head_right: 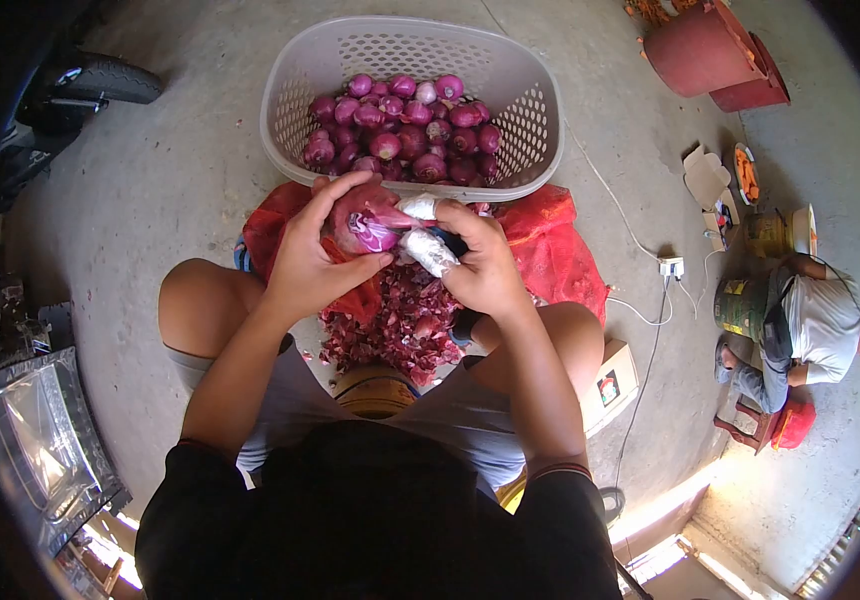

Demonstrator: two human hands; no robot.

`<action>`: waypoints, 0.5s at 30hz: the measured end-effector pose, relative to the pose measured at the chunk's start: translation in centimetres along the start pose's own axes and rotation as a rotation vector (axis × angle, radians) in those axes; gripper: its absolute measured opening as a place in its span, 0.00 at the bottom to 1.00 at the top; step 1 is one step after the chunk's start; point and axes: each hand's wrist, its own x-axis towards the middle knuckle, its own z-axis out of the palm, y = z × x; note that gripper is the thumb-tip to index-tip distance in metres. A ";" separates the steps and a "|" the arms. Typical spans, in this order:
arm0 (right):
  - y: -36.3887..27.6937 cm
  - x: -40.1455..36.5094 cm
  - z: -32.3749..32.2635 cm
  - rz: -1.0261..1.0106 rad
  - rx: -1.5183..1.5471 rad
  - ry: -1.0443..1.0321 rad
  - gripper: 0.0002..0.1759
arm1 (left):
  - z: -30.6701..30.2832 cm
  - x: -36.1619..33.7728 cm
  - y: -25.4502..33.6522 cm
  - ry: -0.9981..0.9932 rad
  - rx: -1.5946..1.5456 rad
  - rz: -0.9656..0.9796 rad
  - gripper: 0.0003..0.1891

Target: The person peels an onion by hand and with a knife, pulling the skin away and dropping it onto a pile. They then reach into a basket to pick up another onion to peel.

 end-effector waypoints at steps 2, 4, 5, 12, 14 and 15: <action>0.4 -0.1 -0.2 0.018 0.061 0.013 0.18 | 0.0 0.0 0.0 -0.003 0.010 0.025 0.37; 0.5 -0.2 -0.2 0.023 0.098 0.015 0.18 | 0.1 -0.1 -0.1 0.006 0.008 0.056 0.37; 0.4 -0.1 -0.2 0.020 0.106 0.010 0.18 | 0.1 -0.2 -0.2 0.012 0.011 0.065 0.37; 0.6 -0.1 -0.4 0.050 0.129 0.012 0.19 | 0.4 0.1 -0.1 0.083 0.012 0.168 0.36; 0.5 -0.1 -0.6 0.066 0.121 -0.004 0.19 | 0.4 0.1 -0.1 0.089 0.035 0.197 0.35; 0.5 -0.1 -0.6 0.075 0.117 -0.012 0.19 | 0.5 0.1 -0.1 0.090 0.051 0.211 0.35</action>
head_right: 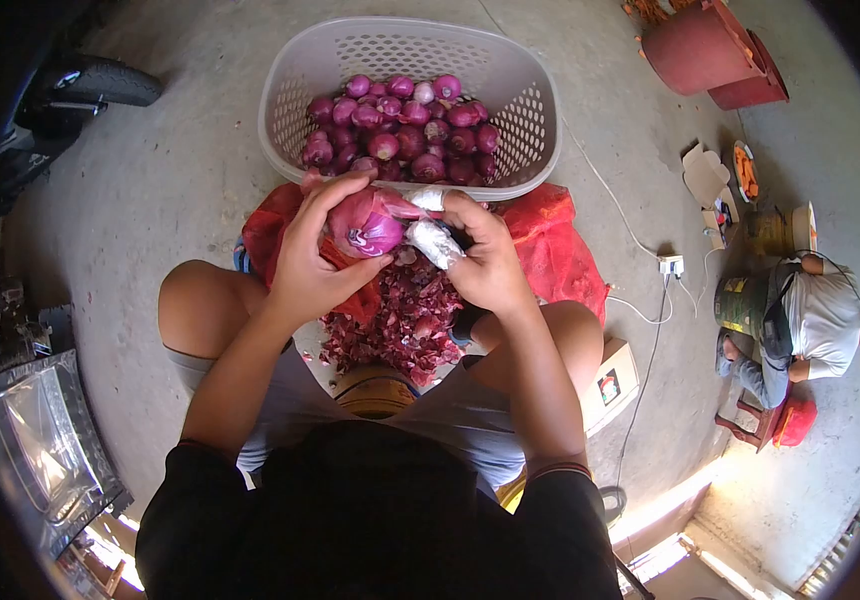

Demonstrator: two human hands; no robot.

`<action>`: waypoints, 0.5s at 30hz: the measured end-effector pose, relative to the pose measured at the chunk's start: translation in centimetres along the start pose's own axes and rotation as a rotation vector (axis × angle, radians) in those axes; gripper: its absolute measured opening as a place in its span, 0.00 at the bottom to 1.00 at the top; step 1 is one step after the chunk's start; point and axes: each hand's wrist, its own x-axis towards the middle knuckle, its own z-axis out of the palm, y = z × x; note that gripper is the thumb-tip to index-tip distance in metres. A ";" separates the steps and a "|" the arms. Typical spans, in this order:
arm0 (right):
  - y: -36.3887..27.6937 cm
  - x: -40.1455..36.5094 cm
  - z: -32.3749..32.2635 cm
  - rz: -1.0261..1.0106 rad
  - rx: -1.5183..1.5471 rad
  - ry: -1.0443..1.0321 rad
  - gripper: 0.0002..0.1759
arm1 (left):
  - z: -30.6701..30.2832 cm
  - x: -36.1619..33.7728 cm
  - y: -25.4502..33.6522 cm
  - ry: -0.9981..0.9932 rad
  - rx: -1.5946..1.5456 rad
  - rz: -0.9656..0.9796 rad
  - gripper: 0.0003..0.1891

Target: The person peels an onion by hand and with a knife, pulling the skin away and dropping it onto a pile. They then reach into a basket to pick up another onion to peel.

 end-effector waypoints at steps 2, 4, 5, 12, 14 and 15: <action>-0.3 0.1 0.3 -0.030 0.014 0.028 0.19 | 0.1 0.0 0.0 0.008 0.023 0.023 0.34; -0.4 0.2 0.3 -0.035 0.022 0.049 0.19 | 0.4 -0.1 0.0 0.023 0.039 0.040 0.33; -0.3 0.1 0.3 -0.024 0.024 0.055 0.19 | 0.4 -0.1 0.0 0.027 0.044 0.060 0.33; -0.1 0.1 0.4 -0.031 0.052 0.080 0.20 | 1.3 -0.9 -0.8 0.079 -0.044 0.124 0.32; 0.0 0.2 0.3 -0.035 0.031 0.078 0.20 | 1.5 -0.9 -0.9 0.083 -0.051 0.143 0.32; 0.0 0.2 0.3 -0.036 0.022 0.076 0.20 | 1.5 -1.0 -1.0 0.086 -0.055 0.150 0.32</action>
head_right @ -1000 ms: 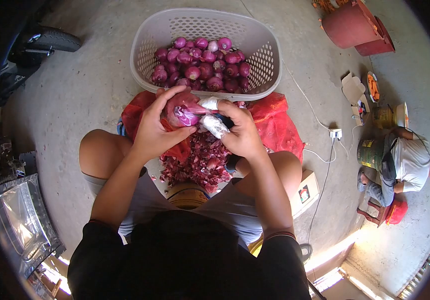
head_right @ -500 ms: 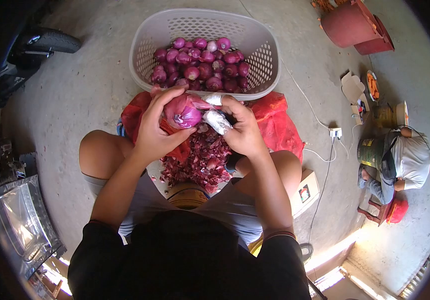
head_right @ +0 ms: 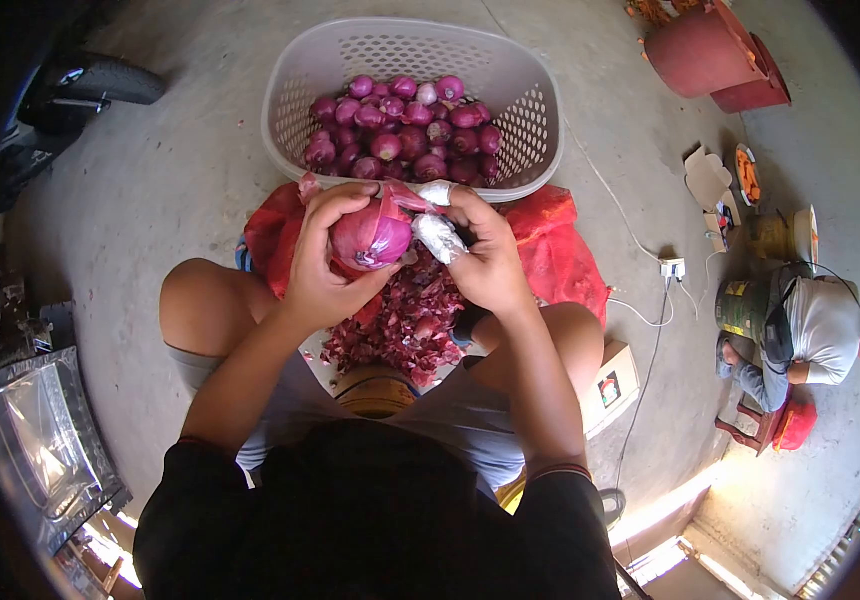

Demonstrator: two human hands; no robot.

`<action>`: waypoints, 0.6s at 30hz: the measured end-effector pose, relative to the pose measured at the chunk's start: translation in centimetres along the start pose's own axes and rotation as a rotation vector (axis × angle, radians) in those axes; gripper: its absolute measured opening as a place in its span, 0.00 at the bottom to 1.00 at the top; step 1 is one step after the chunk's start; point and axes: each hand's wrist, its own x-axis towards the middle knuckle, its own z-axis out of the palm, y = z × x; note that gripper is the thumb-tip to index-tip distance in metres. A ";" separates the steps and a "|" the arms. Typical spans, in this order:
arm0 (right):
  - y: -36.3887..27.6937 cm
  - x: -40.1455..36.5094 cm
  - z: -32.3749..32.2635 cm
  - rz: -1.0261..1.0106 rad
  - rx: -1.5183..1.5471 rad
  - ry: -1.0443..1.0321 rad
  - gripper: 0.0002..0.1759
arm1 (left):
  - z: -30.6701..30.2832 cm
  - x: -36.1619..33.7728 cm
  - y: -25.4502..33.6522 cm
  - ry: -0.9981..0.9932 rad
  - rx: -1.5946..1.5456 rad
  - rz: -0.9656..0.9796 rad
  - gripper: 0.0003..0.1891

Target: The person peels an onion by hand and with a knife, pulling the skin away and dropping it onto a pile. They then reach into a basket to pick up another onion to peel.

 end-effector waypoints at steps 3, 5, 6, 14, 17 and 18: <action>-0.4 0.1 0.3 0.008 -0.004 0.017 0.20 | 0.1 -0.1 -0.1 0.007 -0.024 0.014 0.32; -0.3 0.0 0.2 0.025 -0.003 0.031 0.21 | 0.1 -0.1 0.0 -0.006 -0.018 0.019 0.33; -0.2 0.0 0.2 0.033 -0.002 0.036 0.21 | 0.0 -0.1 0.2 -0.020 -0.002 0.021 0.34; -0.5 0.8 -1.0 0.115 0.041 0.135 0.19 | 0.8 -0.9 0.2 -0.043 -0.143 0.129 0.35; -0.8 0.4 -2.7 0.203 0.104 0.069 0.19 | 0.3 -0.5 0.5 -0.089 -0.105 0.142 0.36; -0.6 0.3 -2.9 0.176 0.123 0.030 0.19 | 0.4 -0.7 0.4 -0.054 -0.229 0.057 0.37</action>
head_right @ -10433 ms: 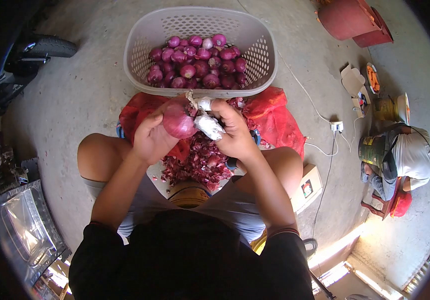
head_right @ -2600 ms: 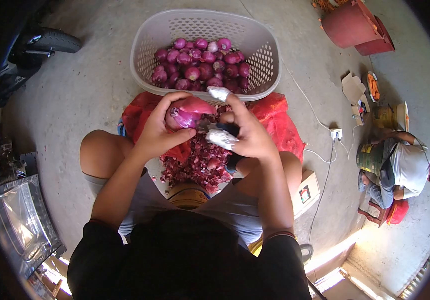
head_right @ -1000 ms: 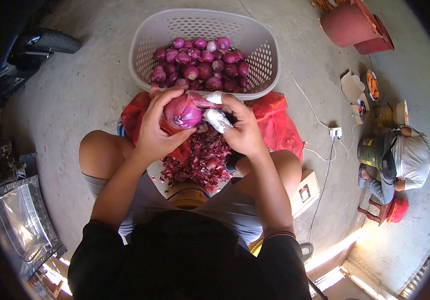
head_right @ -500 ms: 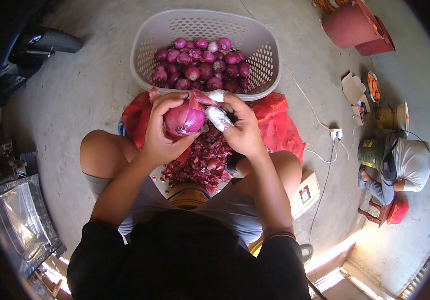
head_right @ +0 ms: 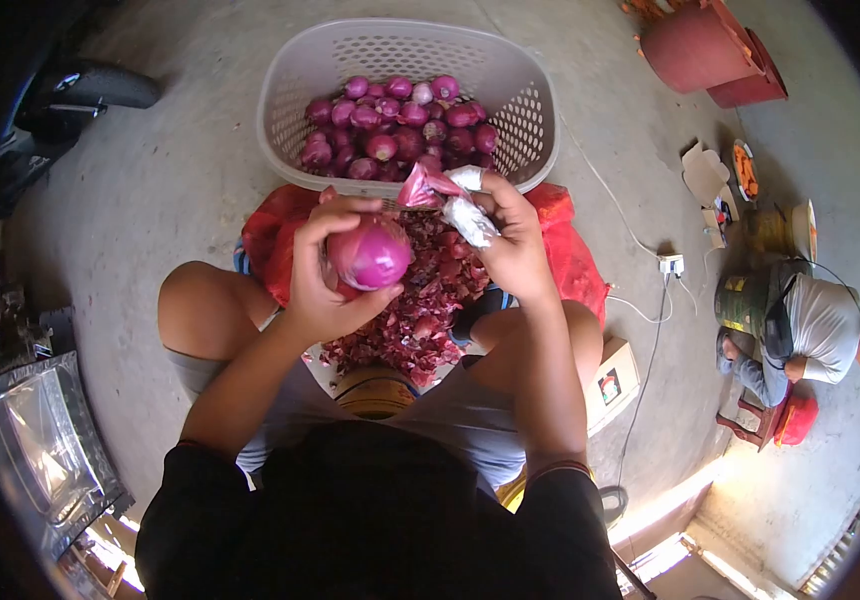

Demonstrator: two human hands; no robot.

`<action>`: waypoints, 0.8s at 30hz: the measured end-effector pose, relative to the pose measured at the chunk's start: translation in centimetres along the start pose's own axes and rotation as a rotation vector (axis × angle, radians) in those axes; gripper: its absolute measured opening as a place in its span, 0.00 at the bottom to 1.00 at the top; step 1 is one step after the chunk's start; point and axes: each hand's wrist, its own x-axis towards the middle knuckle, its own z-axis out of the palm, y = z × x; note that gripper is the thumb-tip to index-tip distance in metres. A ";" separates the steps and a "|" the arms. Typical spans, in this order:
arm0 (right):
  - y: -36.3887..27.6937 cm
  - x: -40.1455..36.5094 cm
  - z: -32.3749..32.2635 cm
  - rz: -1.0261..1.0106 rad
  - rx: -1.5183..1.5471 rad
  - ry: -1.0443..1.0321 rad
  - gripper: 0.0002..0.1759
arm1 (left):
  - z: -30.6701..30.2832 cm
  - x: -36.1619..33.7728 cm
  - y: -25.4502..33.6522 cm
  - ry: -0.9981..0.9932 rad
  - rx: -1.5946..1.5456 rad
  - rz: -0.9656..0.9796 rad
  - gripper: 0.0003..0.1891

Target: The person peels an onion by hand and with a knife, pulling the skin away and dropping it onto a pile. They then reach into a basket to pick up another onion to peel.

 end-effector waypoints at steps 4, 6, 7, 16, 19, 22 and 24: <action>0.1 -0.1 -0.1 -0.002 -0.100 -0.147 0.18 | 0.2 -0.2 0.3 0.131 -0.464 -0.326 0.38; 0.1 -0.2 -0.8 0.096 -0.290 -0.238 0.19 | -0.4 -0.2 0.1 0.159 -0.591 -0.461 0.38; 0.9 -0.2 -1.1 0.091 -0.392 -0.266 0.19 | -0.5 -0.2 -0.1 0.163 -0.612 -0.472 0.38; -0.6 -0.6 -0.2 0.097 -0.494 -0.520 0.34 | -0.6 -0.3 -0.2 0.137 -0.542 -0.508 0.35; -2.2 -0.8 -0.2 0.284 -0.321 -0.504 0.34 | -0.6 -0.4 -0.5 0.141 -0.554 -0.498 0.34; -1.0 -1.2 0.0 0.110 -0.277 -0.356 0.31 | -0.7 -0.1 -0.1 0.192 -0.852 -0.674 0.32; 0.0 -1.2 0.9 -0.115 -0.265 -0.248 0.29 | -0.5 0.1 0.3 0.229 -0.960 -0.724 0.31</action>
